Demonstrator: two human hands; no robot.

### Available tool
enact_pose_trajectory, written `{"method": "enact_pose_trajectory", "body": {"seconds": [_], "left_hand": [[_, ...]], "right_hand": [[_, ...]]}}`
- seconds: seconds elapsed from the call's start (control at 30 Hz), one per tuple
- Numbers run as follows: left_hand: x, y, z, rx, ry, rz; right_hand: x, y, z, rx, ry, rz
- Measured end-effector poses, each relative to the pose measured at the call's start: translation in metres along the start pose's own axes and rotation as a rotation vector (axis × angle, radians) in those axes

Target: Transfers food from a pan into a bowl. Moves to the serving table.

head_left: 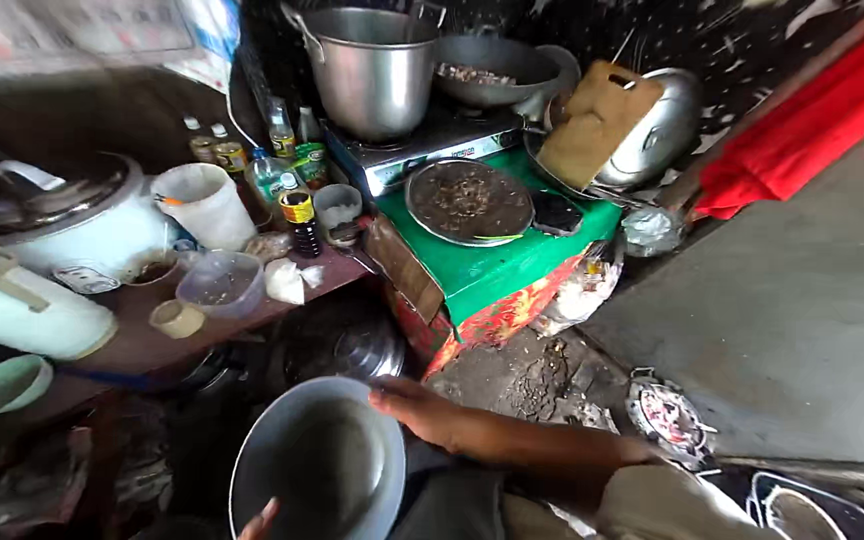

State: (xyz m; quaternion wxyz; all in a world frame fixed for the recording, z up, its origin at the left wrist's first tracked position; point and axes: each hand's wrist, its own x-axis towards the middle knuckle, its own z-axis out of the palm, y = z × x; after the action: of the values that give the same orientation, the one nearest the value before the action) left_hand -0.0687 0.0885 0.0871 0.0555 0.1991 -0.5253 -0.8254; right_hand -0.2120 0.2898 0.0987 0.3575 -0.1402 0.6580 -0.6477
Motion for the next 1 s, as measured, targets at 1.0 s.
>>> {"method": "enact_pose_trajectory", "body": {"seconds": [1.0], "left_hand": [[0.184,-0.141,0.298,0.024,-0.167,-0.423]], "right_hand": [[0.059,-0.134,-0.403,-1.793,0.174,-0.401]]}}
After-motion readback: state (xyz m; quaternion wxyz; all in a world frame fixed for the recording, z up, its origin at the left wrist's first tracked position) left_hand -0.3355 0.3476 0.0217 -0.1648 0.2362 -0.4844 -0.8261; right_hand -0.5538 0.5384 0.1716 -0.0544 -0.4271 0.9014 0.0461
